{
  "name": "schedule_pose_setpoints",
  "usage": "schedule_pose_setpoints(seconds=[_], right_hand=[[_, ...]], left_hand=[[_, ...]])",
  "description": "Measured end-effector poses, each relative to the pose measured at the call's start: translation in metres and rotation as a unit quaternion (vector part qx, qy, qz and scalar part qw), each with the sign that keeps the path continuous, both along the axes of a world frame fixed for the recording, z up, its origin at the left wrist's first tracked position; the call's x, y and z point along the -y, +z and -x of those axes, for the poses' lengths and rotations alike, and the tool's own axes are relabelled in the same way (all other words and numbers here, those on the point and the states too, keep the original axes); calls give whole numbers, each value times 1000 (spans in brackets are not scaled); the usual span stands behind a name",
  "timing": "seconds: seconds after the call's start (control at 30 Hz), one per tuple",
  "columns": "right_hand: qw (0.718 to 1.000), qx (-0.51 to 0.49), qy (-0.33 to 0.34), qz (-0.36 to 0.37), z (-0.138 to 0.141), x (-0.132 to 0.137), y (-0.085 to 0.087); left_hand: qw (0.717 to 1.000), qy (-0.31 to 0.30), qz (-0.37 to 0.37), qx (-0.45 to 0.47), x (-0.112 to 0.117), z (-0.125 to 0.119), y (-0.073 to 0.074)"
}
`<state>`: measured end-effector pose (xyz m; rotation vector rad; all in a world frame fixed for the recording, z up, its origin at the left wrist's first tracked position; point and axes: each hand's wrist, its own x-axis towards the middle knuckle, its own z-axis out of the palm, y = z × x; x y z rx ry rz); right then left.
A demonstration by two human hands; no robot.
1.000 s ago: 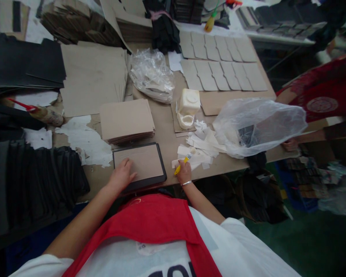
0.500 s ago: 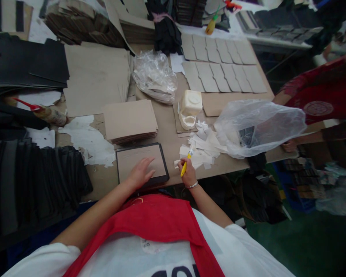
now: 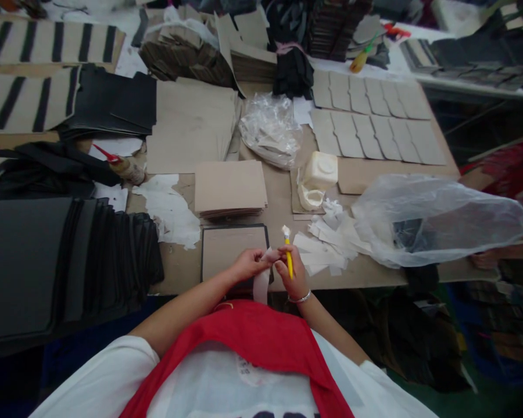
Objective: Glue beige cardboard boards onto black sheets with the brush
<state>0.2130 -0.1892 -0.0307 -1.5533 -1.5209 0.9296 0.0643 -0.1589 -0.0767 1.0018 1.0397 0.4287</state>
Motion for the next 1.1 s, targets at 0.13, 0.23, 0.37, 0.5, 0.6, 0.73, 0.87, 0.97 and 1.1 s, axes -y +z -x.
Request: schedule_pose_setpoints(seconds=[0.13,0.23,0.37,0.5,0.6,0.73,0.87,0.97,1.1], right_hand=[[994,106,-27,-18,8,-11,-10],[989,124,-62,-48,8,-23,-20],[986,111,-105,-70,5,-39,-41],[987,123,-84,-53,10,-50,-68],[984,160,-69,-44,18,-56,-86],[972,223,-49,-51,24,-61,-106],[959,274,-28,-65,23,-64,-119],[955,289,-24,-68,23,-65,-123],[954,293,-27,-58,24,-67,-124]], left_hand=[[996,-21,-32,-83,-6,19,2],[993,-82,-3,-90,-12,46,4],[992,-32,41,-118,-14,92,3],[983,138,66,-103,-17,122,-7],[961,240,51,-131,-25,128,-18],[928,259,-40,-266,-37,129,-32],[897,232,-104,-361,-42,131,-41],[887,229,-99,-388,-42,132,-45],[884,234,-93,-393,-41,130,-47]])
